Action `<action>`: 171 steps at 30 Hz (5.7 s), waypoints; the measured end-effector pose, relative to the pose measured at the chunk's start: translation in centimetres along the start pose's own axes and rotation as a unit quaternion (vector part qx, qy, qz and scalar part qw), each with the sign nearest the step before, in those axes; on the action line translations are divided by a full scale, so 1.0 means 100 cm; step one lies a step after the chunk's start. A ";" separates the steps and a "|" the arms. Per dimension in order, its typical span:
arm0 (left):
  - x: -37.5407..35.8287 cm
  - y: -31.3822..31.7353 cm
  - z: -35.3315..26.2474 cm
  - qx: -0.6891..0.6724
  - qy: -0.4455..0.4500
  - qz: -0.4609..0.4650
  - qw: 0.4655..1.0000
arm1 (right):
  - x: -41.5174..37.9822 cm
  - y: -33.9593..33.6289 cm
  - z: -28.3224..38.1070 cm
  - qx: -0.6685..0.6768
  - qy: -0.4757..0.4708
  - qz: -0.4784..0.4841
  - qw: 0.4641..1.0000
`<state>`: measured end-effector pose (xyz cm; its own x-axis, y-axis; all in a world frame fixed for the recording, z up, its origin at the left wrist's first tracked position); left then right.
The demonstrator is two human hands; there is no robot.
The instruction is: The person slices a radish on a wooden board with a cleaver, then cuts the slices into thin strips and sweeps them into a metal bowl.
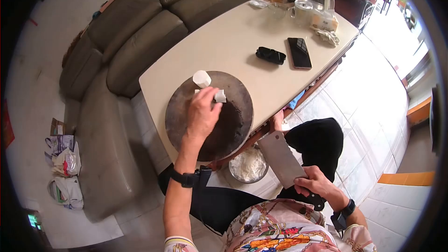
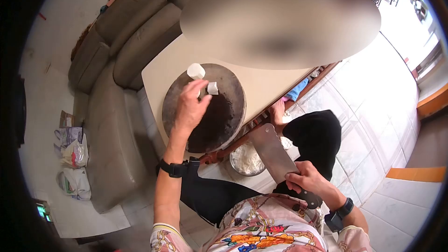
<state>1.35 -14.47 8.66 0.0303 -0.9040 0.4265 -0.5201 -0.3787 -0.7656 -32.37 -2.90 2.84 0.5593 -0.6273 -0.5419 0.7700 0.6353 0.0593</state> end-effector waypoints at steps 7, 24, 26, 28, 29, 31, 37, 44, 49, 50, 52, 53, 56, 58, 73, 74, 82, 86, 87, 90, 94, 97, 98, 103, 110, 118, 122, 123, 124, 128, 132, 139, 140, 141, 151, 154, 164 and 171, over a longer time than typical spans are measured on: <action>0.011 0.057 0.020 0.118 0.018 0.039 0.992 | -0.002 -0.025 0.057 0.060 -0.175 -0.129 0.974; -0.041 0.025 -0.005 0.105 0.052 -0.016 0.993 | 0.032 -0.001 0.077 0.336 -0.178 0.020 0.925; -0.063 0.018 -0.015 0.107 0.066 -0.031 0.992 | 0.034 -0.002 0.077 0.332 -0.186 0.045 0.924; -0.087 0.016 -0.017 0.119 0.083 -0.045 0.988 | 0.035 -0.001 0.077 0.338 -0.184 0.047 0.922; -0.094 0.015 -0.021 0.118 0.081 -0.038 0.989 | 0.036 0.000 0.077 0.337 -0.187 0.051 0.921; -0.103 0.009 -0.035 0.099 0.073 -0.035 0.992 | 0.039 0.002 0.076 0.346 -0.183 0.049 0.919; -0.129 0.002 -0.028 0.065 -0.025 -0.076 0.995 | 0.043 0.011 0.081 0.354 -0.171 0.051 0.918; -0.139 -0.003 -0.015 0.078 -0.008 -0.061 0.995 | 0.049 0.018 0.084 0.363 -0.170 0.082 0.912; -0.117 -0.010 -0.021 0.057 -0.064 -0.008 0.996 | 0.051 0.021 0.084 0.385 -0.170 0.110 0.900; -0.113 -0.008 -0.019 0.053 -0.078 0.039 0.995 | 0.052 0.022 0.084 0.383 -0.173 0.111 0.901; -0.105 -0.007 -0.013 0.024 -0.078 0.057 0.995 | 0.053 0.024 0.086 0.378 -0.175 0.116 0.902; -0.103 -0.005 -0.009 -0.005 -0.076 0.078 0.994 | 0.053 0.025 0.087 0.380 -0.173 0.114 0.901; -0.100 -0.003 -0.004 -0.026 -0.067 0.100 0.992 | 0.054 0.026 0.085 0.375 -0.181 0.113 0.902; -0.098 -0.004 -0.004 -0.025 -0.063 0.099 0.993 | 0.054 0.026 0.085 0.369 -0.189 0.115 0.903; -0.075 0.008 -0.010 -0.032 -0.076 0.113 0.990 | 0.050 0.026 0.087 0.377 -0.178 0.103 0.903; -0.071 0.013 -0.009 -0.032 -0.092 0.148 0.984 | 0.050 0.026 0.086 0.372 -0.179 0.101 0.905; -0.064 0.026 0.025 -0.246 -0.248 0.126 0.928 | 0.047 0.023 0.084 0.367 -0.187 0.089 0.907; -0.075 0.017 0.033 -0.382 -0.321 0.049 0.865 | 0.048 0.022 0.082 0.373 -0.187 0.090 0.904; -0.078 0.015 0.034 -0.386 -0.328 0.049 0.861 | 0.048 0.022 0.083 0.377 -0.190 0.091 0.902; -0.085 0.013 0.031 -0.354 -0.332 0.039 0.874 | 0.048 0.023 0.084 0.377 -0.187 0.088 0.903; -0.088 0.019 0.027 -0.322 -0.290 0.026 0.901 | 0.048 0.024 0.084 0.379 -0.184 0.091 0.902; -0.084 0.017 0.021 -0.211 -0.245 0.029 0.946 | 0.048 0.023 0.084 0.375 -0.182 0.092 0.904; -0.083 0.014 0.019 -0.173 -0.220 0.023 0.960 | 0.048 0.023 0.084 0.376 -0.182 0.091 0.904; -0.075 0.008 0.011 -0.139 -0.184 0.003 0.973 | 0.049 0.020 0.084 0.377 -0.201 0.104 0.898; -0.031 0.010 0.008 -0.106 -0.140 -0.025 0.984 | 0.050 0.019 0.083 0.386 -0.198 0.113 0.894; 0.009 0.047 0.018 0.108 0.028 0.070 0.991 | 0.047 0.015 0.081 0.395 -0.192 0.101 0.893; 0.014 0.049 0.022 0.073 0.008 0.088 0.993 | 0.046 0.011 0.080 0.395 -0.200 0.100 0.891; 0.015 0.049 0.023 0.055 0.003 0.097 0.994 | 0.046 0.011 0.080 0.396 -0.199 0.099 0.891; 0.016 0.048 0.024 0.056 0.001 0.098 0.994 | 0.046 0.011 0.080 0.397 -0.198 0.100 0.891; 0.015 0.046 0.025 0.012 -0.002 0.129 0.992 | 0.046 0.010 0.079 0.392 -0.210 0.105 0.889; 0.011 0.043 0.027 -0.040 -0.007 0.147 0.988 | 0.045 0.011 0.079 0.396 -0.215 0.103 0.887; -0.014 0.024 0.024 -0.084 -0.032 0.233 0.968 | 0.044 0.009 0.076 0.400 -0.207 0.096 0.887; -0.019 0.021 0.022 -0.096 -0.043 0.237 0.966 | 0.044 0.008 0.076 0.401 -0.207 0.093 0.887; -0.023 0.019 0.022 -0.108 -0.055 0.240 0.963 | 0.044 0.008 0.077 0.402 -0.206 0.090 0.887; -0.035 0.014 0.018 -0.146 -0.048 0.228 0.961 | 0.042 0.009 0.083 0.391 -0.187 0.065 0.899; -0.034 0.011 0.013 -0.147 -0.044 0.213 0.965 | 0.040 0.004 0.090 0.342 -0.166 0.038 0.924; -0.054 0.006 0.009 -0.094 -0.001 0.122 0.988 | 0.043 0.004 0.135 -0.078 -0.146 -0.047 0.985; -0.106 0.022 -0.032 0.028 0.085 0.025 0.996 | 0.076 0.037 0.180 -0.490 -0.412 -0.099 0.761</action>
<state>-2.88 -5.10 4.04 -0.1410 -0.8769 0.4596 -0.4688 -0.3497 -0.8111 -19.73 -13.43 14.02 0.7755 -0.5679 0.2759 0.4912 0.2682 -0.8287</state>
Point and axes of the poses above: each hand's wrist, its own x-axis towards the middle knuckle, its own y-axis out of the palm, z = x × y, the point moved 5 cm from there along x, towards the middle knuckle, and after that the axes turned 3 degrees about -z, right-handed, at the moved point
